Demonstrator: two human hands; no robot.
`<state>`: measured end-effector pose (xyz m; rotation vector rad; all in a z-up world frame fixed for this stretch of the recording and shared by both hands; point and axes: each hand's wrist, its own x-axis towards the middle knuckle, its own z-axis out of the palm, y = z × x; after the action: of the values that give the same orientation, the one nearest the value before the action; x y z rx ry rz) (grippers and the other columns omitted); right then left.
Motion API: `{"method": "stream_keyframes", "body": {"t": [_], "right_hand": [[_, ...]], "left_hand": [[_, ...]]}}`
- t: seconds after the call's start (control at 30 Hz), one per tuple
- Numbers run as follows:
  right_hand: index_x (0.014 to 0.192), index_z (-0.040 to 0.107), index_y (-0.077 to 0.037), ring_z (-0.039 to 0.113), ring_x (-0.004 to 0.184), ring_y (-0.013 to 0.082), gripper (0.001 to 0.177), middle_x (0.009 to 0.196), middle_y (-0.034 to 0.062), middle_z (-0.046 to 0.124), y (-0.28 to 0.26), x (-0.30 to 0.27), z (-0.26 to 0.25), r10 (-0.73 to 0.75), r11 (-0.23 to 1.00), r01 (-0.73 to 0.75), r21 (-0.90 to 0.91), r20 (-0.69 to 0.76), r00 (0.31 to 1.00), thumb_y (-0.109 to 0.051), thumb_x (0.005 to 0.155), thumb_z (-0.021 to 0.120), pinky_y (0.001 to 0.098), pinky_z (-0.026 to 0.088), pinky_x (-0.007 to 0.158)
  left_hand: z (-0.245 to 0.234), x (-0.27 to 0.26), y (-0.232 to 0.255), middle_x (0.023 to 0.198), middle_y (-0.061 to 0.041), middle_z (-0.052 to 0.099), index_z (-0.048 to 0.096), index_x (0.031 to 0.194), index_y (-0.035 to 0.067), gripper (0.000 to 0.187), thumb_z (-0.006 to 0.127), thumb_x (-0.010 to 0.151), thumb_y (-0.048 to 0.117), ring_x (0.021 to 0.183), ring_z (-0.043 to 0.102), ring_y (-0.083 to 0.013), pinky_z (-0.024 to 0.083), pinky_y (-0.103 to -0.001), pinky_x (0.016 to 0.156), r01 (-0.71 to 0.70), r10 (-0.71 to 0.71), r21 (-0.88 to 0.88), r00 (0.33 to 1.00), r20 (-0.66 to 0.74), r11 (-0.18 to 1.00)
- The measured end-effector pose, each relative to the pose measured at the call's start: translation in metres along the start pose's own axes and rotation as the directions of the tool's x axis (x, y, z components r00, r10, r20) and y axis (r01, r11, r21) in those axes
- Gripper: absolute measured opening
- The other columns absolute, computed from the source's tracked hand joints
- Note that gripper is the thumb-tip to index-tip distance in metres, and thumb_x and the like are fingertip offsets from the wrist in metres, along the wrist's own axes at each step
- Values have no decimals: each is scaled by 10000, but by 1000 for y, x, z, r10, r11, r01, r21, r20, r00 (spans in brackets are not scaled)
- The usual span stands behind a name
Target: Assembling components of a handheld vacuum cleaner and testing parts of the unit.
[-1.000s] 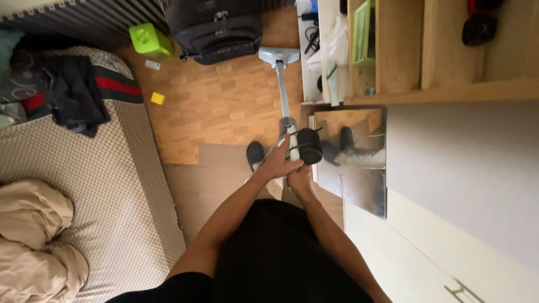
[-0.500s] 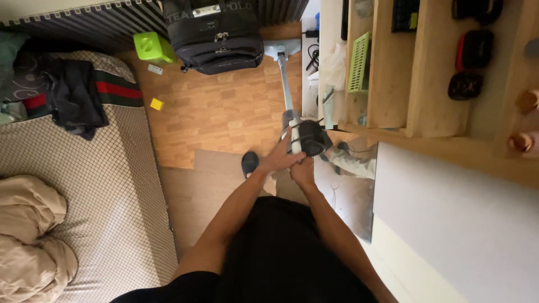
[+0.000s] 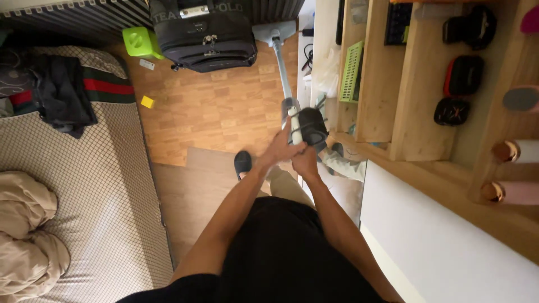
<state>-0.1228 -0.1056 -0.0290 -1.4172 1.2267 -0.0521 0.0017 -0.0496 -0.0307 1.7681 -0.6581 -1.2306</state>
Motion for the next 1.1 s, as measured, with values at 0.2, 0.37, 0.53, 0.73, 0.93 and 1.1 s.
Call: {"method": "stream_keyframes", "body": {"t": [0.2, 0.37, 0.53, 0.73, 0.93, 1.1], "right_hand": [[761, 642, 45, 621, 466, 198, 185, 568, 135, 631, -15, 4, -8, 40, 994, -41, -98, -4, 999, -98, 878, 632, 367, 439, 409], [786, 645, 62, 651, 485, 213, 145, 596, 143, 650, 9, -1, -4, 19, 994, -21, -110, -22, 1000, -45, 840, 563, 391, 458, 411], [821, 678, 45, 612, 475, 199, 166, 611, 157, 646, 0, -50, 1, 100, 993, -98, -72, 19, 995, -100, 881, 624, 374, 428, 416], [939, 661, 74, 601, 469, 195, 191, 650, 146, 650, 51, -92, 20, 92, 995, -94, -29, -70, 993, -85, 884, 569, 377, 426, 394], [1160, 637, -12, 590, 477, 183, 331, 700, 108, 676, 27, -166, 49, 39, 998, -33, 45, -127, 991, -132, 864, 547, 367, 425, 389], [1004, 686, 53, 636, 518, 194, 282, 678, 142, 673, 110, -204, 78, 175, 984, -166, 68, -164, 971, -195, 918, 583, 367, 473, 431]], "left_hand": [[0, 4, 13, 1195, -274, 702, 109, 1614, -63, 1127, 780, 801, 335, 1079, 711, -343, 534, -382, 957, -46, 46, -44, 999, -11, 998], [2, -8, 16, 1272, -282, 661, 90, 1624, -18, 1177, 733, 721, 375, 1131, 692, -355, 533, -380, 980, 180, -179, -14, 982, 60, 984], [35, -32, -67, 1548, -343, 427, 114, 1604, -97, 1163, 791, 800, 400, 1457, 441, -394, 357, -389, 1182, -138, 138, -17, 990, -14, 990], [29, -98, -39, 1488, -287, 504, 68, 1586, -84, 1185, 758, 736, 370, 1319, 583, -357, 450, -361, 1089, 29, -9, -229, 996, 89, 973], [39, -150, -92, 1497, -311, 495, 122, 1597, -103, 1145, 814, 788, 319, 1398, 510, -362, 405, -369, 1141, -109, 115, -132, 993, 37, 985], [26, -204, -97, 1490, -302, 514, 202, 1598, -68, 1132, 835, 761, 355, 1391, 517, -376, 407, -377, 1128, -71, 71, 0, 994, 85, 997]]}}
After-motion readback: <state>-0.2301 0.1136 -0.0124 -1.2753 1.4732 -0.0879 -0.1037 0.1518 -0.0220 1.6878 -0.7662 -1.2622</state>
